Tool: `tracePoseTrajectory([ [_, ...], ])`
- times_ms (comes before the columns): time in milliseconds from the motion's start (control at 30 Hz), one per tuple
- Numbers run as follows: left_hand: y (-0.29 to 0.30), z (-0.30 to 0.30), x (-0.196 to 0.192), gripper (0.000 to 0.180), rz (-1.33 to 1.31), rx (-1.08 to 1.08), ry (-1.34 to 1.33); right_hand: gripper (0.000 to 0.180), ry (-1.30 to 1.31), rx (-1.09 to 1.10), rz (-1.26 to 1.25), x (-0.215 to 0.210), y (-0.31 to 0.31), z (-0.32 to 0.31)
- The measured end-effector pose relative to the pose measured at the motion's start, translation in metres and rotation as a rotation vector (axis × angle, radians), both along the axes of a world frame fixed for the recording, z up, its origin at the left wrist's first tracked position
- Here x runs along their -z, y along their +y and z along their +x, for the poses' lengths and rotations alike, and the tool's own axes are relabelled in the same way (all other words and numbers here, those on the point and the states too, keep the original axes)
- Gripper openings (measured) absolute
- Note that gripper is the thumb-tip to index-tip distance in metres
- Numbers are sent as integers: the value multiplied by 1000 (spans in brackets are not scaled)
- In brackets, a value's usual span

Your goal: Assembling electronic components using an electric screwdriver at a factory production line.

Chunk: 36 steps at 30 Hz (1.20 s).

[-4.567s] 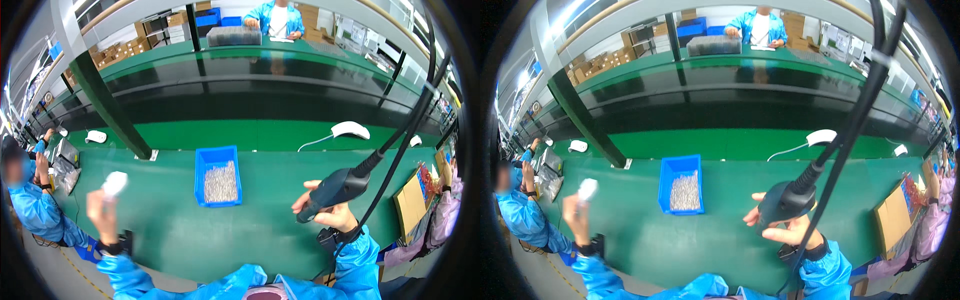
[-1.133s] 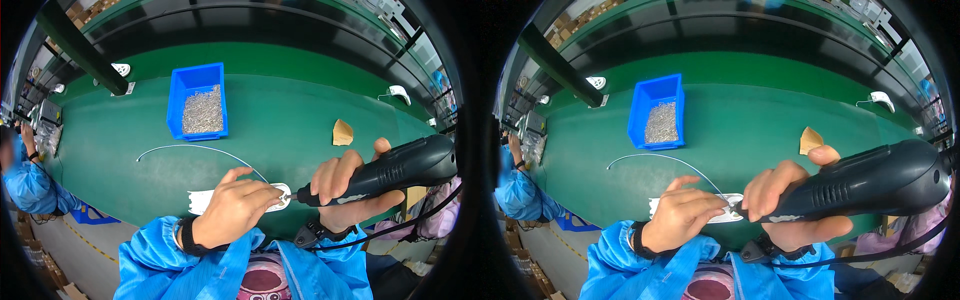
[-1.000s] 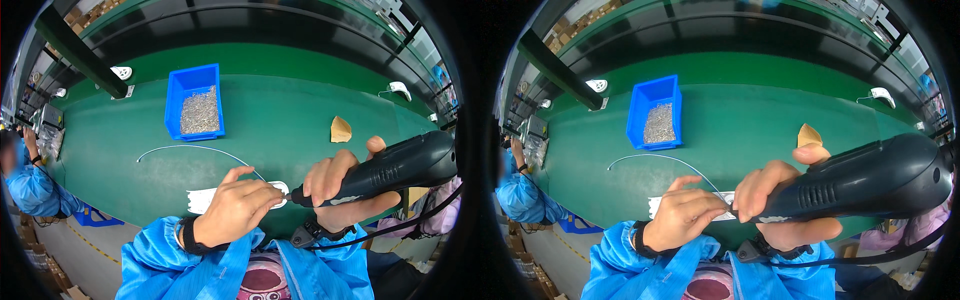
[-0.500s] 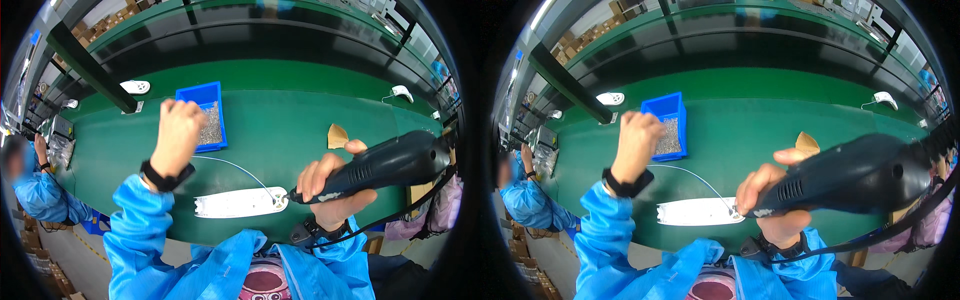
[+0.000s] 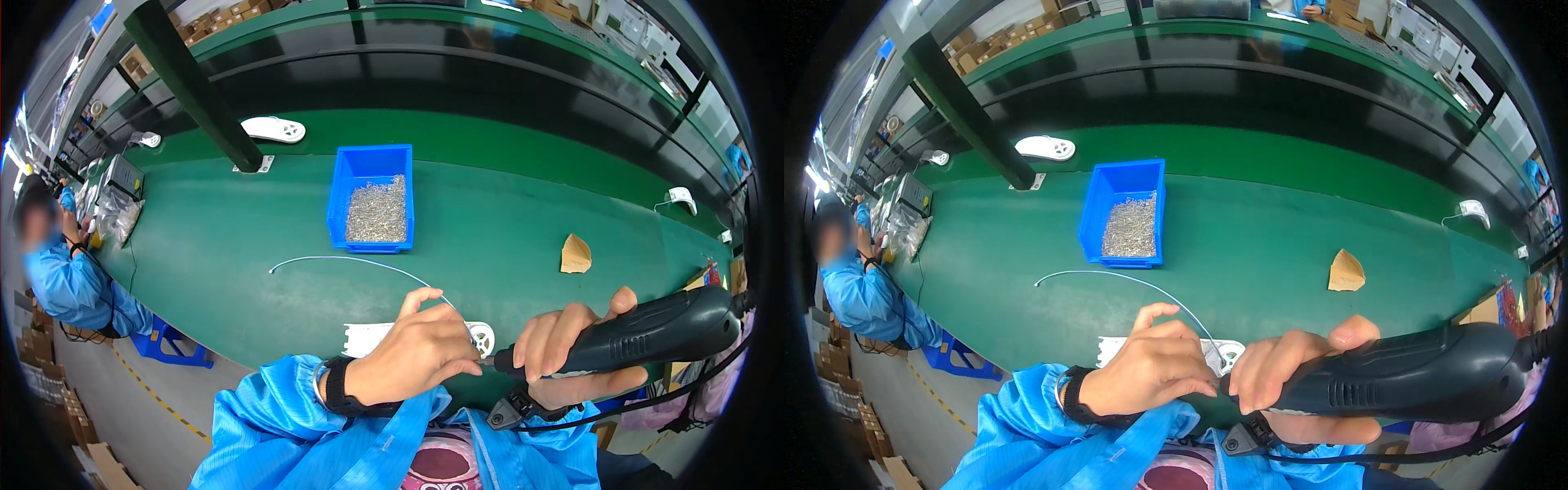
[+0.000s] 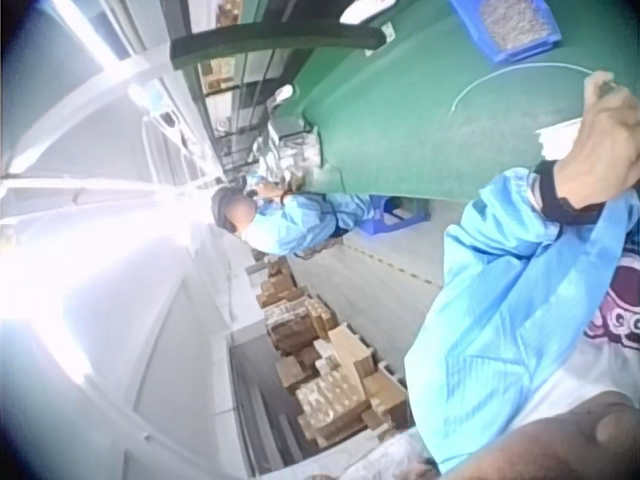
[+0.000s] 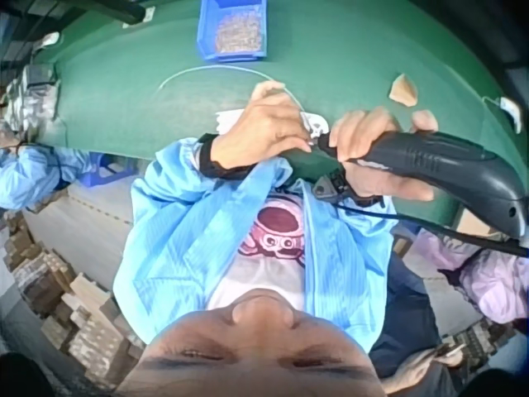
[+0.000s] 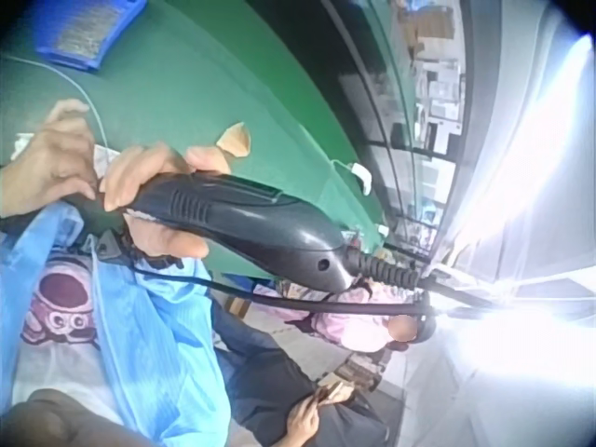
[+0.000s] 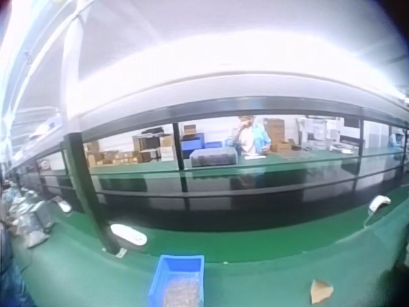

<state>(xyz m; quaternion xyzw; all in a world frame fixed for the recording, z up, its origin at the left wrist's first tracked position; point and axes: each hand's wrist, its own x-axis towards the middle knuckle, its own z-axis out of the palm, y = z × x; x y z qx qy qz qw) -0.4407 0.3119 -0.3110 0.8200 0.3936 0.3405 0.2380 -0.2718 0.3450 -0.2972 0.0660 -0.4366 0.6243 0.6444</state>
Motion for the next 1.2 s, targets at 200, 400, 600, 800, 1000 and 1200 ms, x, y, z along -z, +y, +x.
tracePoseTrajectory([
  [200, -3, 3, 2, 13, 1, -43, -16, 69, -7, 22, 37, 1, -2, -4],
  [400, -6, 9, 4, 15, 110, -135, 101, 71, -8, 45, 57, 6, -2, -7],
  [600, -2, 6, -6, 35, 137, -134, 188, 73, 12, 105, 35, 9, -1, -9],
  [800, 78, -79, -14, 23, 267, -547, 667, 69, -278, 313, -28, 3, 3, 1],
  [1000, 93, -89, 18, 11, 158, -441, 1038, 69, -198, 256, -88, 4, 0, 4],
  [1200, 88, -90, 13, 5, 222, -460, 902, 68, -204, 250, -126, 9, 4, 8],
])
